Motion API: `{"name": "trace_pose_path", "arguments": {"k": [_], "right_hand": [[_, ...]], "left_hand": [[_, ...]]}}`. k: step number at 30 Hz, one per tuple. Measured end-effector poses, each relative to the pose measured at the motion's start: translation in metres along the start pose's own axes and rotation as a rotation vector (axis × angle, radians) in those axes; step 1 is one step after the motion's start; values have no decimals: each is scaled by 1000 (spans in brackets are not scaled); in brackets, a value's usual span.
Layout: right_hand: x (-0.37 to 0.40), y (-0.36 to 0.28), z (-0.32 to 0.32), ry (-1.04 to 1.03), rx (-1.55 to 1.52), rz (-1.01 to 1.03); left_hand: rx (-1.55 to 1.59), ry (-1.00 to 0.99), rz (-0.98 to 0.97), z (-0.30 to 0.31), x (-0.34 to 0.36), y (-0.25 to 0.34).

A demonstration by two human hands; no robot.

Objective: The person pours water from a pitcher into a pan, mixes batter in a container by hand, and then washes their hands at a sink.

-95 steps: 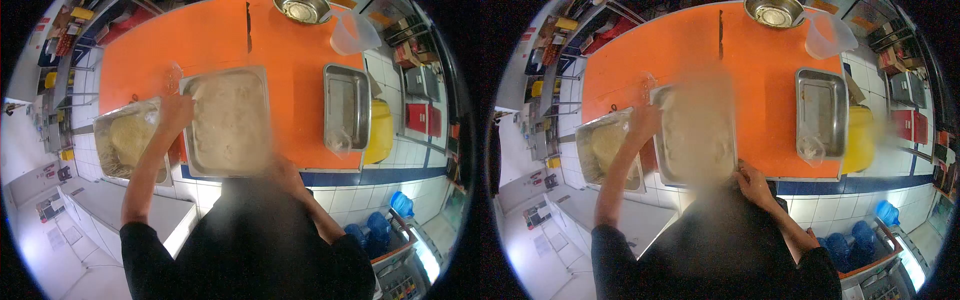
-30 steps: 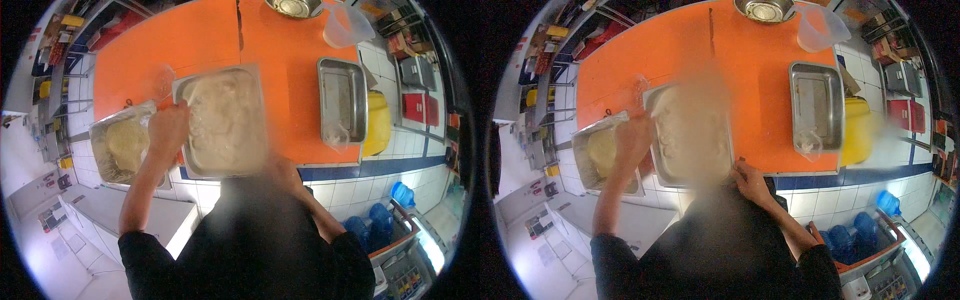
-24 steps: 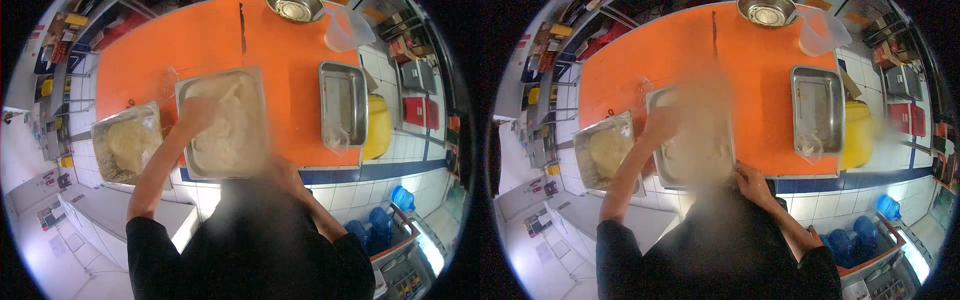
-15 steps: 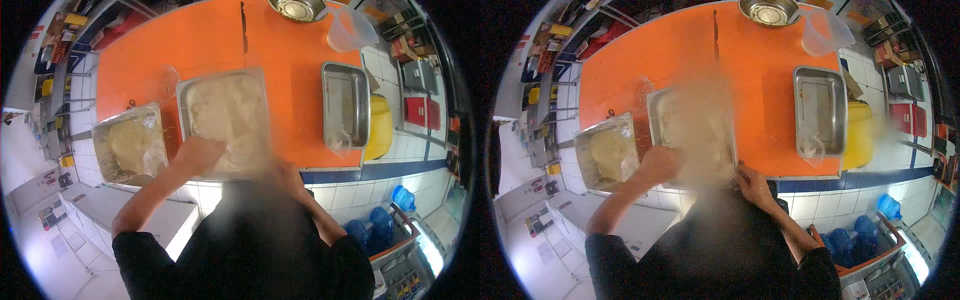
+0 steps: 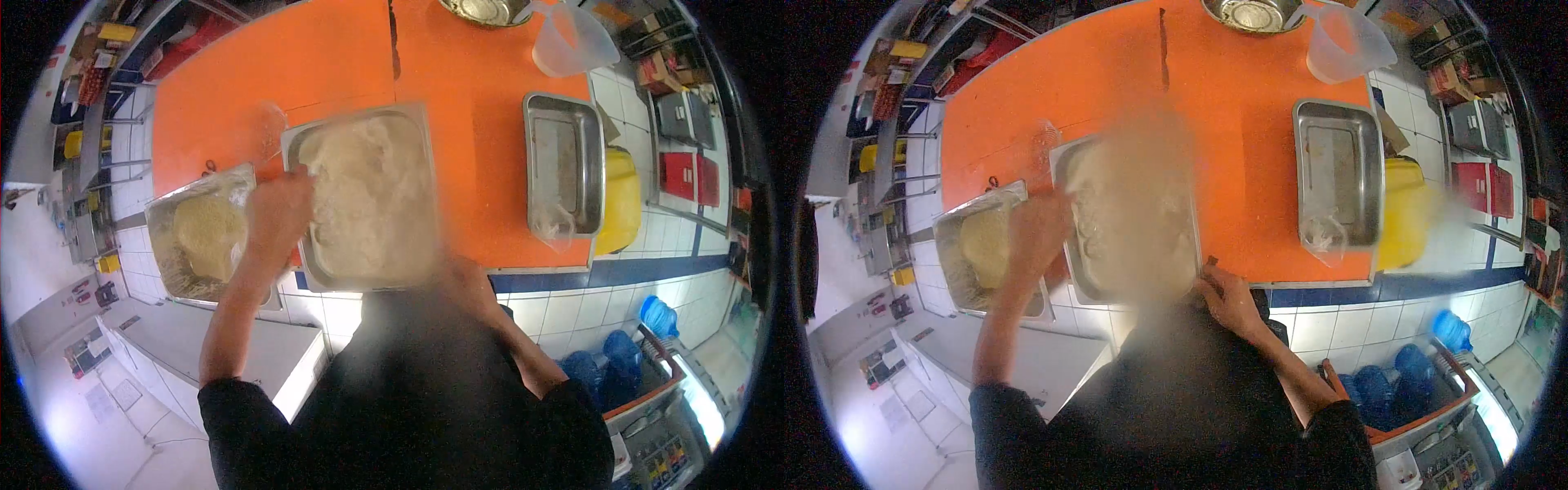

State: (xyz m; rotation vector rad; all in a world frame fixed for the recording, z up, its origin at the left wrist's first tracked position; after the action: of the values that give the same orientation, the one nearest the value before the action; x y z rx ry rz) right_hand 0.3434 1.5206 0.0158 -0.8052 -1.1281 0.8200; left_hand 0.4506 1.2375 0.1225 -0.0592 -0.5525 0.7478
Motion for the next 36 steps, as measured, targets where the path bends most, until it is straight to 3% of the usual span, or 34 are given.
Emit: {"name": "trace_pose_path", "arguments": {"k": [4, 6, 7, 9, 11, 13, 15, 18, 19, 22, 24, 25, 27, 30, 33, 36], "right_hand": [[1, -4, 1, -14, -44, 49], [-1, -2, -1, -25, 8, 63], [-2, -4, 0, -28, 61, 67], [1, -2, -1, -31, 13, 2], [3, 6, -1, -29, -39, -60], [1, 11, -5, 13, 202, 159], [0, 17, -9, 14, 158, 175], [2, 2, -5, -7, -31, 122], [3, -5, -1, -25, -175, 50], [1, -19, 5, -89, -89, -48], [1, -11, 0, -76, -155, -48], [2, -7, -2, -60, -223, -51], [0, -6, -2, -52, -117, -17], [1, -14, 1, -53, -48, 7], [1, -4, 1, -32, -20, 23], [2, -1, -1, -11, -22, 51]], "left_hand": [[-17, 116, -174, -33, -41, -17], [125, 278, -378, -55, -60, -1], [123, 283, -379, -51, -67, 5], [41, 105, -433, -58, -71, 26], [-2, 60, -502, -34, -52, 34], [-52, 17, -564, -15, -28, 36], [-117, -133, -607, -14, -4, 36], [-100, -158, -710, -17, 31, 42], [-100, -158, -708, -21, 40, 47], [-3, -190, -652, -50, 42, 56], [-43, -231, -418, -76, 17, 47], [-41, -231, -420, -76, 8, 46], [65, -23, -325, -64, -9, 38], [-39, 41, -233, -46, -21, 30], [55, 105, -189, 16, 3, 17], [-9, 170, -248, 22, -8, 6]]}}
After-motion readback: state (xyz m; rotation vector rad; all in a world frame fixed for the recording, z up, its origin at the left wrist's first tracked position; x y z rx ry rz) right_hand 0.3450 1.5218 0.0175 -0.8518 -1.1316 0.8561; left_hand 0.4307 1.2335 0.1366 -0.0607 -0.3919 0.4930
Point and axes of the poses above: each hand's wrist, its own x-axis away from the middle knuckle, its own z-axis out of the back of the hand, y = z × x, the point moved 5 cm from there along -x, towards the middle knuckle, and after that the axes turned 9 degrees about -y, right-handed, at the moved point
